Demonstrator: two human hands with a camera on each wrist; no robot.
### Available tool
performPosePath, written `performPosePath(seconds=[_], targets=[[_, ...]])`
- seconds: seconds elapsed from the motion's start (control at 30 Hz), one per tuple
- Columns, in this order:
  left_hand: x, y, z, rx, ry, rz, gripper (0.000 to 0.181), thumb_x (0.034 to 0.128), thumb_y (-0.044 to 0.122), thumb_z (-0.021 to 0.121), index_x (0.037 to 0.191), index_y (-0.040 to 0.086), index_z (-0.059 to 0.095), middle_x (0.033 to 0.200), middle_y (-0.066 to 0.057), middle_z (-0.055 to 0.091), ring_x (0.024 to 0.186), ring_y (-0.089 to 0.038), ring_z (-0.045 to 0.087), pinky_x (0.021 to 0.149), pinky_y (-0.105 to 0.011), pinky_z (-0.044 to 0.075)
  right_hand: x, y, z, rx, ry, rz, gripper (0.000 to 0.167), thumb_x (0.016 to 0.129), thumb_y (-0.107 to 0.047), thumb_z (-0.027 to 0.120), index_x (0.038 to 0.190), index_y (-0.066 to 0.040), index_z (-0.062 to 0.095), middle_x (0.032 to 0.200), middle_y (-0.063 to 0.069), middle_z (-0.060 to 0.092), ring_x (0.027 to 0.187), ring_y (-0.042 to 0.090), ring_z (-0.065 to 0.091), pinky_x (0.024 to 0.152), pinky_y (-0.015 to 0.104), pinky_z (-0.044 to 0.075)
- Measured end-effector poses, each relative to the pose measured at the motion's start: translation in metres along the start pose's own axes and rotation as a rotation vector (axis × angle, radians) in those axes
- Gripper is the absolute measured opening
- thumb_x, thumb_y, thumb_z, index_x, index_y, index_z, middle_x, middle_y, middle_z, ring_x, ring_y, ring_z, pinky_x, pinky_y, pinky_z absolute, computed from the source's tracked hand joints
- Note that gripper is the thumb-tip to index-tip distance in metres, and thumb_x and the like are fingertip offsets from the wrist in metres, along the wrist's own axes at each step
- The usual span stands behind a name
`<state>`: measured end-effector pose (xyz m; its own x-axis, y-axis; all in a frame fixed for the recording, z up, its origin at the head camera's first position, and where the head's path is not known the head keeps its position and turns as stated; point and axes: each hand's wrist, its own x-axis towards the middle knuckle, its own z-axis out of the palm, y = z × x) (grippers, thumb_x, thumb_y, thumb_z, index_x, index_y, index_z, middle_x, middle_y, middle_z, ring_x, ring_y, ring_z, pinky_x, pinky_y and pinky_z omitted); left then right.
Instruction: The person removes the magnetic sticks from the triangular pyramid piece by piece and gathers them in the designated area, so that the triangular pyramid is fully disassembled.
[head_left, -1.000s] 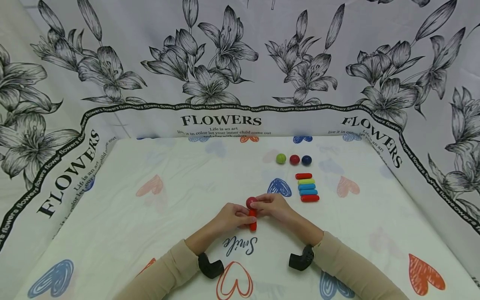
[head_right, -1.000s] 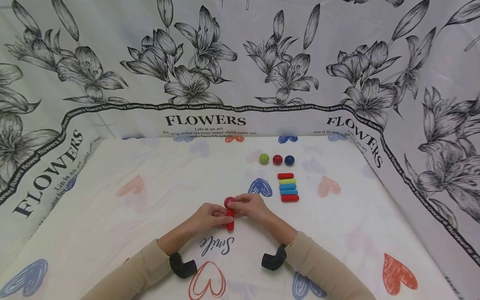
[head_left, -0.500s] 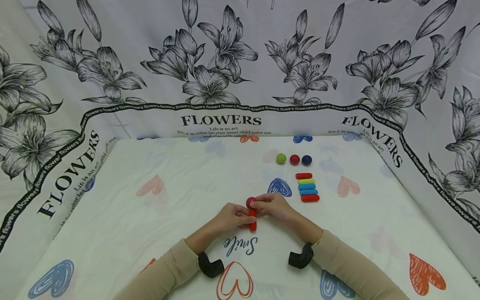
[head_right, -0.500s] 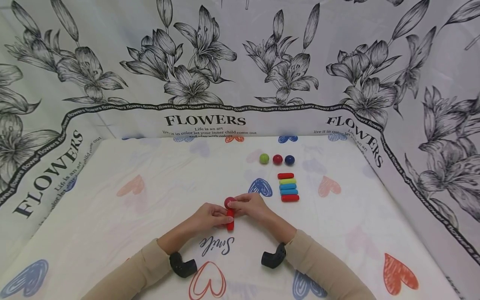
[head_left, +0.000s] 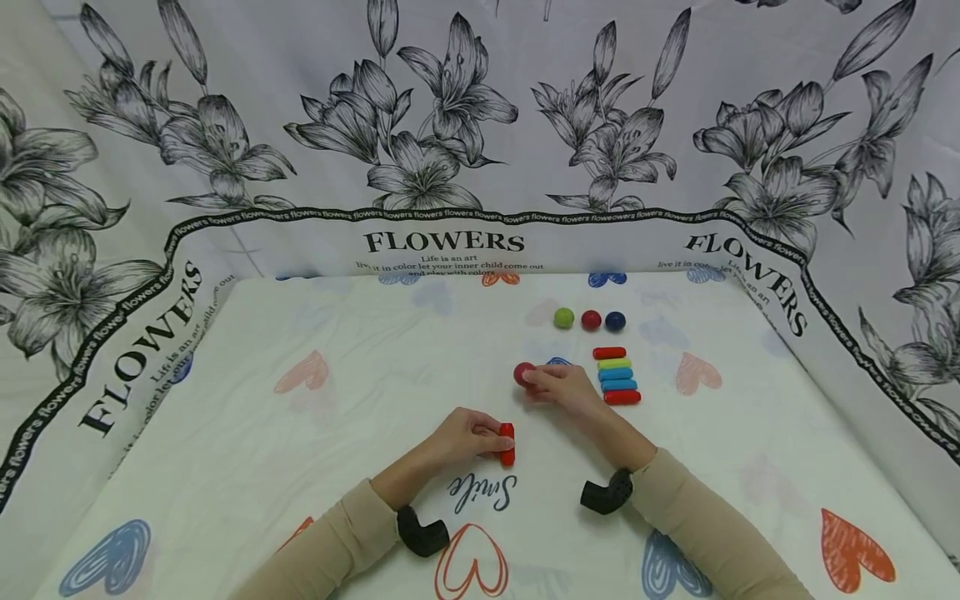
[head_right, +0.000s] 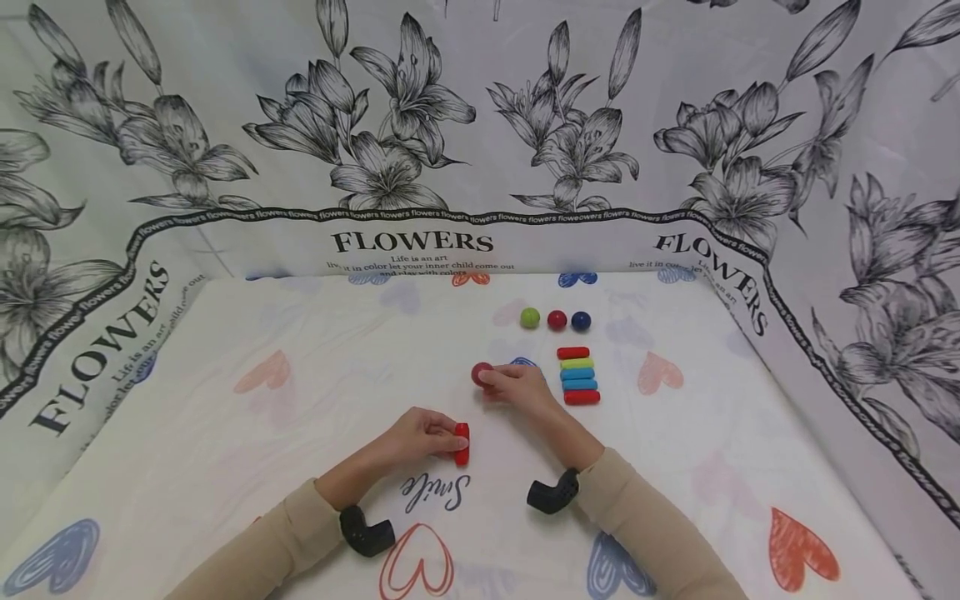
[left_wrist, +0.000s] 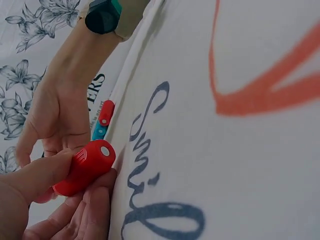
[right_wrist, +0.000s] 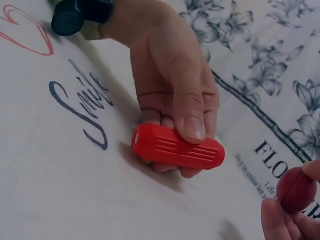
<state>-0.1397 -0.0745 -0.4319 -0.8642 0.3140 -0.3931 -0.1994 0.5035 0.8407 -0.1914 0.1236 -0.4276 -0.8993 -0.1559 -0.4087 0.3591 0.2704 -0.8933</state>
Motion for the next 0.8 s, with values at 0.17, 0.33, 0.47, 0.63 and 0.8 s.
performPosePath(seconds=[0.17, 0.33, 0.47, 0.63, 0.8], targets=[[0.000, 0.001, 0.000, 0.019, 0.019, -0.017, 0.035, 0.0836, 0.031, 0.074, 0.106, 0.005, 0.069, 0.085, -0.006, 0.076, 0.069, -0.011, 0.062, 0.068, -0.018, 0.046, 0.002, -0.003, -0.012, -0.066, -0.019, -0.009, 0.051, 0.088, -0.040, 0.068, 0.128, -0.008, 0.061, 0.117, 0.012, 0.070, 0.092, 0.013, 0.069, 0.092, 0.029, 0.056], [0.002, 0.000, 0.001, 0.021, 0.020, -0.015, 0.035, 0.0832, 0.032, 0.075, 0.104, 0.005, 0.068, 0.084, -0.005, 0.075, 0.069, -0.011, 0.061, 0.068, -0.019, 0.045, 0.004, 0.000, -0.027, -0.108, 0.020, -0.022, 0.055, 0.089, -0.042, 0.066, 0.132, -0.011, 0.057, 0.121, 0.012, 0.068, 0.094, 0.012, 0.069, 0.095, 0.030, 0.054], [0.002, 0.001, 0.002, 0.020, 0.022, -0.018, 0.034, 0.0831, 0.031, 0.075, 0.104, 0.005, 0.068, 0.083, -0.004, 0.074, 0.069, -0.011, 0.060, 0.068, -0.019, 0.046, 0.004, -0.001, -0.043, -0.152, 0.036, -0.078, 0.058, 0.091, -0.044, 0.063, 0.136, -0.009, 0.053, 0.127, 0.015, 0.065, 0.093, 0.010, 0.070, 0.103, 0.036, 0.050], [0.000, 0.001, 0.002, 0.012, 0.024, -0.012, 0.034, 0.0834, 0.030, 0.075, 0.105, 0.005, 0.068, 0.084, -0.004, 0.073, 0.068, -0.011, 0.061, 0.067, -0.018, 0.048, 0.004, -0.003, -0.064, -0.157, 0.074, -0.137, 0.059, 0.093, -0.040, 0.061, 0.139, -0.005, 0.050, 0.130, 0.019, 0.062, 0.091, 0.008, 0.071, 0.106, 0.039, 0.046], [0.000, 0.001, 0.002, 0.014, 0.031, 0.006, 0.034, 0.0830, 0.029, 0.075, 0.104, 0.004, 0.068, 0.085, -0.006, 0.073, 0.068, -0.011, 0.060, 0.068, -0.019, 0.048, 0.006, -0.002, -0.085, -0.160, 0.120, -0.142, 0.059, 0.093, -0.039, 0.061, 0.139, -0.004, 0.049, 0.128, 0.021, 0.063, 0.091, 0.007, 0.071, 0.113, 0.044, 0.039]])
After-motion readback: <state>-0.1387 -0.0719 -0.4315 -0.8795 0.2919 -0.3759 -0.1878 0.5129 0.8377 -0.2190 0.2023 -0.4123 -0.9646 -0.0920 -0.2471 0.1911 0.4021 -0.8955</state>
